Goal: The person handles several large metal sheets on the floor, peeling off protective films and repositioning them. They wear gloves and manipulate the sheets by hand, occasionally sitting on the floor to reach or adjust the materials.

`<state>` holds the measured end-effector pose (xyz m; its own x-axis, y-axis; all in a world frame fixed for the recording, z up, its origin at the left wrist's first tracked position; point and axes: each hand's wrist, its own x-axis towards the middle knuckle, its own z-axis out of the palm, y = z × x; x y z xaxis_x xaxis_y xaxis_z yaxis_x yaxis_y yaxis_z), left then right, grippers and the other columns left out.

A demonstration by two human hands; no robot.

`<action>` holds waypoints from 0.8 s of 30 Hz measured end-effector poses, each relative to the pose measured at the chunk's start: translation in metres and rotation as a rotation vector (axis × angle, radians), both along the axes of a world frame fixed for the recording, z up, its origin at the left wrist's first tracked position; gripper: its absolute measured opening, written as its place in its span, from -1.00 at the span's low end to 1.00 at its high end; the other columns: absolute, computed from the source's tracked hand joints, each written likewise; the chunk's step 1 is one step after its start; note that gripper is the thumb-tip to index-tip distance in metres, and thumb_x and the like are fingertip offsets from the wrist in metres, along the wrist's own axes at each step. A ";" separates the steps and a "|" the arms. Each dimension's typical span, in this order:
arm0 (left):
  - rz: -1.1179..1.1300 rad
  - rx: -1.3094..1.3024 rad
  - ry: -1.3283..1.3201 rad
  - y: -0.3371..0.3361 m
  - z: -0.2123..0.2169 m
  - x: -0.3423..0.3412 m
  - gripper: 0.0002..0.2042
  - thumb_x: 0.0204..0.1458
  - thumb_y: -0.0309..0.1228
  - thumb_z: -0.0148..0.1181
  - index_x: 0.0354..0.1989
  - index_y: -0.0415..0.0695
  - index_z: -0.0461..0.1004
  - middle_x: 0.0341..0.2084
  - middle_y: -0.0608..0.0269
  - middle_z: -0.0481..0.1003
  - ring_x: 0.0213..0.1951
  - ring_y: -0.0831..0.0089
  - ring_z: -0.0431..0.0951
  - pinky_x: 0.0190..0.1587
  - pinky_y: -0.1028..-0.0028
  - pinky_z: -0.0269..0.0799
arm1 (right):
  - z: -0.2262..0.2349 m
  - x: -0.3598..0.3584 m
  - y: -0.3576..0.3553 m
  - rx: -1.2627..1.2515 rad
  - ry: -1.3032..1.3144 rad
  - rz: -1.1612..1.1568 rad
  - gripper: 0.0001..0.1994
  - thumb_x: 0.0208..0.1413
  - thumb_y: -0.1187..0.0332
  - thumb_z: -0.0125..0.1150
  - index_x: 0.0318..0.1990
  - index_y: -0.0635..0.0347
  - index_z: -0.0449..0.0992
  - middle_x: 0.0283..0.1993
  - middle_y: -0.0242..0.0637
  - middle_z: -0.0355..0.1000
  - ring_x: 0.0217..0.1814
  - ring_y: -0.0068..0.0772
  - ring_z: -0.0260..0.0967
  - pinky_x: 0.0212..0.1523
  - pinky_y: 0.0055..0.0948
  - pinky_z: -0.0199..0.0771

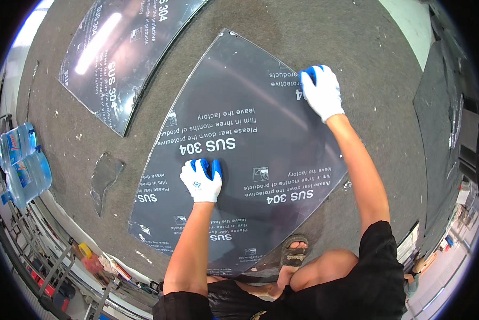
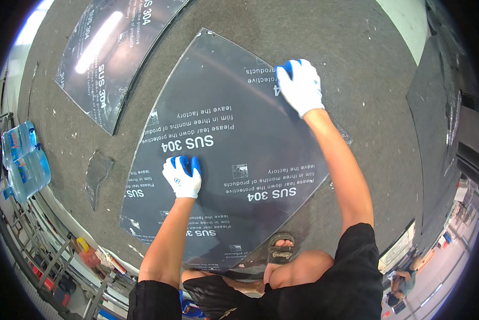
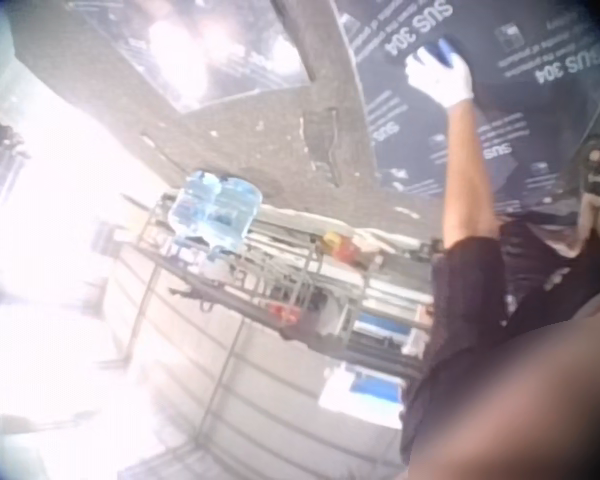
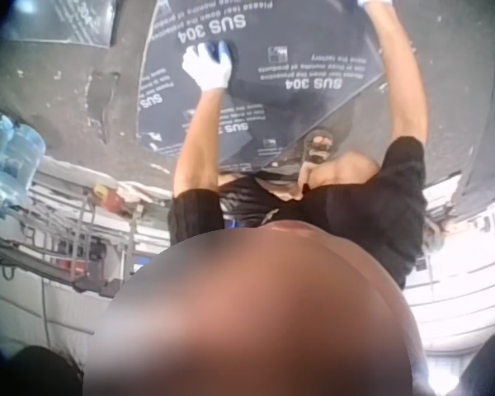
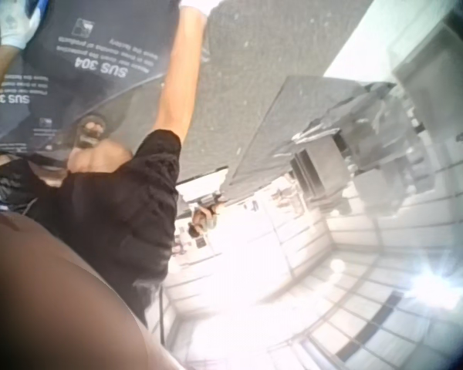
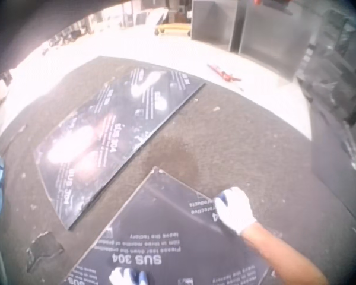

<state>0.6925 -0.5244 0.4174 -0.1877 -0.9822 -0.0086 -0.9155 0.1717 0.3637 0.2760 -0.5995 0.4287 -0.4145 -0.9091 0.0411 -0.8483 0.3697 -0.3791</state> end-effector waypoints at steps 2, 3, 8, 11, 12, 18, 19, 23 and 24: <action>-0.007 -0.002 -0.003 0.000 -0.001 0.001 -0.78 0.13 -0.28 0.39 -0.31 -0.08 0.45 -0.21 0.09 0.43 -0.10 0.01 0.41 -0.01 0.08 0.25 | 0.008 0.029 -0.040 -0.006 -0.080 0.148 -0.59 0.31 -0.04 0.23 -0.16 0.17 0.63 -0.03 0.04 0.51 0.06 0.16 0.47 0.15 0.04 0.46; -0.010 -0.001 -0.005 0.001 -0.001 0.001 -0.78 0.12 -0.29 0.39 -0.30 -0.08 0.44 -0.21 0.08 0.43 -0.10 0.00 0.41 -0.02 0.07 0.25 | 0.009 0.044 -0.058 -0.006 -0.052 0.151 -0.59 0.31 -0.05 0.23 -0.17 0.17 0.62 -0.03 0.03 0.52 0.07 0.15 0.48 0.13 0.03 0.47; -0.012 0.016 -0.002 0.001 -0.004 0.004 -0.75 0.04 -0.31 0.43 -0.29 -0.07 0.44 -0.20 0.05 0.43 -0.10 -0.02 0.41 -0.01 0.05 0.25 | -0.009 0.077 -0.108 -0.016 -0.089 -0.083 -0.59 0.30 -0.06 0.23 -0.22 0.16 0.60 -0.13 -0.06 0.56 -0.03 0.06 0.54 0.07 0.00 0.49; -0.020 -0.041 0.033 0.000 -0.006 0.005 -0.70 -0.07 -0.29 0.50 -0.30 -0.05 0.46 -0.20 0.06 0.45 -0.13 -0.02 0.43 -0.02 0.03 0.28 | -0.018 0.074 -0.108 -0.018 -0.136 -0.077 -0.61 0.30 -0.04 0.23 -0.24 0.14 0.57 -0.17 -0.08 0.55 -0.06 0.06 0.54 0.04 0.00 0.48; -0.015 -0.009 0.011 0.000 -0.006 0.006 -0.70 -0.08 -0.29 0.50 -0.29 -0.04 0.46 -0.20 0.06 0.45 -0.13 -0.02 0.43 -0.02 0.03 0.28 | -0.020 0.073 -0.108 -0.037 -0.129 -0.069 -0.62 0.30 -0.04 0.24 -0.25 0.14 0.57 -0.17 -0.08 0.55 -0.06 0.06 0.54 0.03 0.01 0.48; -0.027 0.004 0.015 0.003 -0.006 0.009 -0.68 -0.11 -0.30 0.49 -0.28 -0.03 0.44 -0.21 0.06 0.44 -0.14 -0.02 0.42 -0.01 0.02 0.27 | -0.021 0.074 -0.110 -0.033 -0.135 -0.083 -0.67 0.28 0.00 0.31 -0.25 0.09 0.54 -0.22 -0.20 0.52 -0.09 -0.05 0.51 0.01 -0.07 0.42; -0.022 0.021 0.018 0.003 -0.006 0.009 -0.68 -0.11 -0.29 0.49 -0.28 -0.04 0.45 -0.20 0.04 0.44 -0.12 -0.04 0.41 0.00 0.01 0.27 | -0.020 0.075 -0.111 -0.055 -0.132 -0.077 -0.68 0.28 0.01 0.31 -0.25 0.09 0.54 -0.22 -0.21 0.52 -0.09 -0.06 0.51 0.01 -0.08 0.42; -0.035 0.052 -0.009 0.004 -0.006 0.011 -0.67 -0.12 -0.28 0.50 -0.27 -0.05 0.46 -0.19 0.01 0.44 -0.09 -0.05 0.40 0.02 -0.01 0.27 | -0.022 0.075 -0.111 -0.038 -0.116 -0.078 -0.69 0.26 0.03 0.34 -0.23 0.08 0.56 -0.21 -0.23 0.53 -0.09 -0.08 0.51 0.01 -0.09 0.41; -0.037 0.063 -0.009 0.005 -0.006 0.012 -0.67 -0.12 -0.27 0.50 -0.27 -0.06 0.47 -0.18 0.00 0.44 -0.09 -0.06 0.39 0.03 -0.02 0.27 | -0.023 0.075 -0.110 -0.037 -0.122 -0.073 -0.69 0.26 0.03 0.34 -0.23 0.08 0.56 -0.20 -0.23 0.53 -0.09 -0.08 0.51 0.01 -0.09 0.41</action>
<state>0.7046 -0.5195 0.4109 -0.2238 -0.9720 -0.0718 -0.9124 0.1830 0.3662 0.3505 -0.7092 0.4058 -0.4832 -0.8753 0.0197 -0.7668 0.4121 -0.4922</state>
